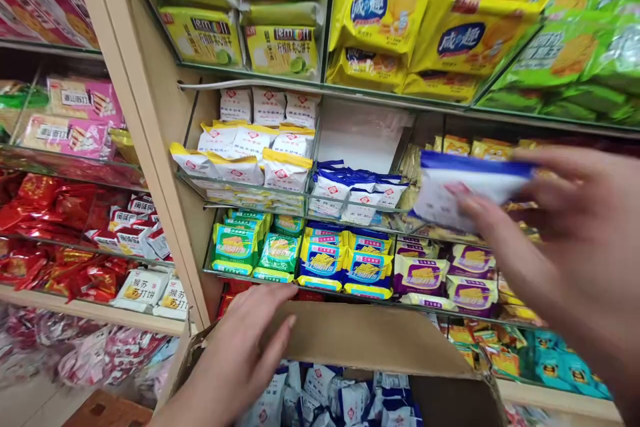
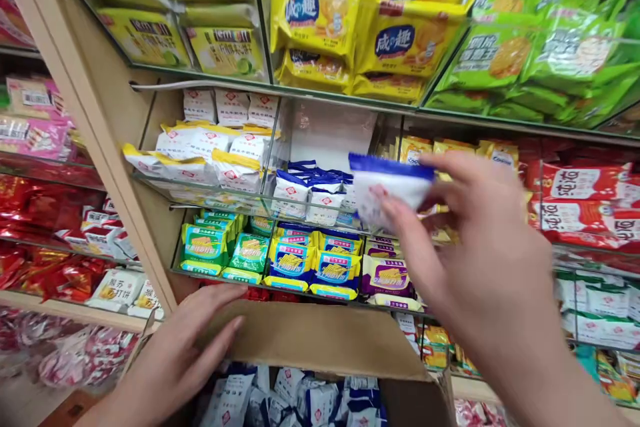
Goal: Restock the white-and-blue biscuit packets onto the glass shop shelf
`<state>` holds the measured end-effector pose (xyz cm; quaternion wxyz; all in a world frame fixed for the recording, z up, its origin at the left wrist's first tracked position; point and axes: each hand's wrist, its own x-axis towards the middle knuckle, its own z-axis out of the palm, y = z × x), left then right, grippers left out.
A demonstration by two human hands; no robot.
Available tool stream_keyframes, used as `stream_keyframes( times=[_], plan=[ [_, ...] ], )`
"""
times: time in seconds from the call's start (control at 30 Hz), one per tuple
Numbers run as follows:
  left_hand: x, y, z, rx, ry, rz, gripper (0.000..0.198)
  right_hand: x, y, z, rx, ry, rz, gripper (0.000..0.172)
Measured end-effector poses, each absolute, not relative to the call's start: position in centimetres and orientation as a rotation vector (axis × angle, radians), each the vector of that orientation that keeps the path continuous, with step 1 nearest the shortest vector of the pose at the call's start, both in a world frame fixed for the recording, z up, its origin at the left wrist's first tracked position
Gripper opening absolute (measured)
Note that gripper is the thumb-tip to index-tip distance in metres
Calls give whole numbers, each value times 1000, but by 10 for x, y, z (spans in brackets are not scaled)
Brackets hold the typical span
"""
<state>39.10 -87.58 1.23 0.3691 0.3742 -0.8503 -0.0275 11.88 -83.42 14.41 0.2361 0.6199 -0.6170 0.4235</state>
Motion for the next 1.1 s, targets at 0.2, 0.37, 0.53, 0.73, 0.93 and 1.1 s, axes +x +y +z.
stream_keyframes(
  times=[0.2,0.37,0.53,0.73,0.93,1.1],
  plan=[
    [396,-895,-7,1214,-2374,-196,27,131,-913,194,1758,-1908,329,32],
    [394,-888,-3,1293,-2395,-233,27,136,-949,180,1806,-1938,82,22],
    [394,-887,-1,1273,-2411,-192,25,135,-967,172,1885,-1878,-19,18],
    [394,-884,-3,1271,-2412,-192,25,133,-977,167,1936,-1838,-110,27],
    [393,-883,-1,1289,-2410,-184,22,132,-975,175,1936,-1805,-58,12],
    [393,-882,1,1269,-2386,-206,22,147,-897,166,1919,-1635,423,25]
  ],
)
